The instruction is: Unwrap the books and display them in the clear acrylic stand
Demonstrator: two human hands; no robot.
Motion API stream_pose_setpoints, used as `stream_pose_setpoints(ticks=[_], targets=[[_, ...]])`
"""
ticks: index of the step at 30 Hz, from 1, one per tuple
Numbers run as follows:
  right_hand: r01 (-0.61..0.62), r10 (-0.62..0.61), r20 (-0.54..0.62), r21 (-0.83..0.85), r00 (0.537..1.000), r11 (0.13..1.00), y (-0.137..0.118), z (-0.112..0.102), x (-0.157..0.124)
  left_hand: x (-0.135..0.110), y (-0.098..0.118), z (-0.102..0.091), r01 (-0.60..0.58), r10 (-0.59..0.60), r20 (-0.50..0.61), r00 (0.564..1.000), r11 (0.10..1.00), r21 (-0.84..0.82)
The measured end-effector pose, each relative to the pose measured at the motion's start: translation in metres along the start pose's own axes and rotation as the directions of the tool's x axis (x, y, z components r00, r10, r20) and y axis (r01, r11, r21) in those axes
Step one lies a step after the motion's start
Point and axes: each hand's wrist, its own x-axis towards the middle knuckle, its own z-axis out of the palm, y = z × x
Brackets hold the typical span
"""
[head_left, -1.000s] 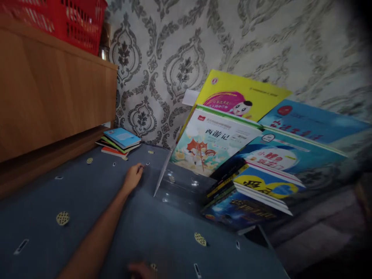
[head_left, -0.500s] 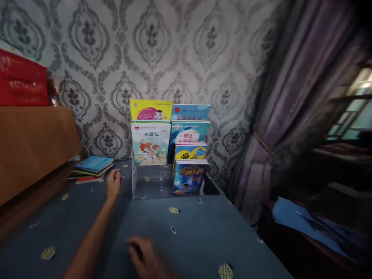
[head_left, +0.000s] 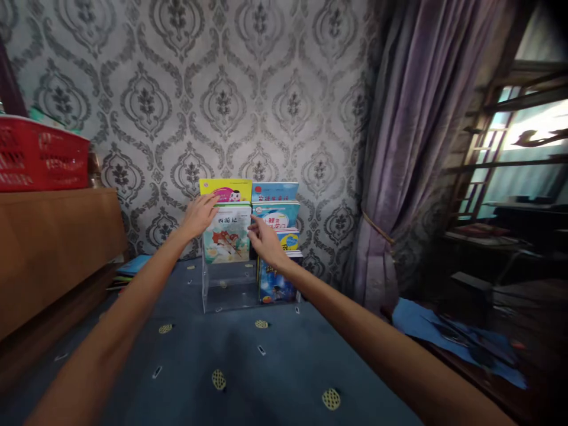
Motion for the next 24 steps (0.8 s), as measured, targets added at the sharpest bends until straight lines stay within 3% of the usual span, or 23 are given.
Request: stream_pose_setpoints(ticks=[5, 11, 17, 24], targets=[[-0.011, 0.031, 0.095, -0.209, 0.995, 0.978, 0.008, 0.000, 0.046, -0.007, -0.008, 0.023, -0.019, 0.018, 0.036, 0.999, 0.999, 0.029], [-0.063, 0.106, 0.111, -0.342, 0.988, 0.938, 0.014, 0.007, 0.065, -0.009, -0.015, 0.028, -0.076, 0.075, -0.024, 0.997, 0.997, -0.022], [-0.067, 0.109, 0.111, -0.326, 0.988, 0.943, 0.022, 0.012, 0.065, -0.006, -0.022, 0.030, -0.067, 0.065, -0.035, 0.997, 0.996, -0.057], [-0.051, 0.069, 0.092, -0.185, 0.993, 0.981, 0.033, 0.019, 0.067, 0.000, -0.025, 0.032, -0.059, 0.056, -0.032, 0.998, 0.994, -0.096]])
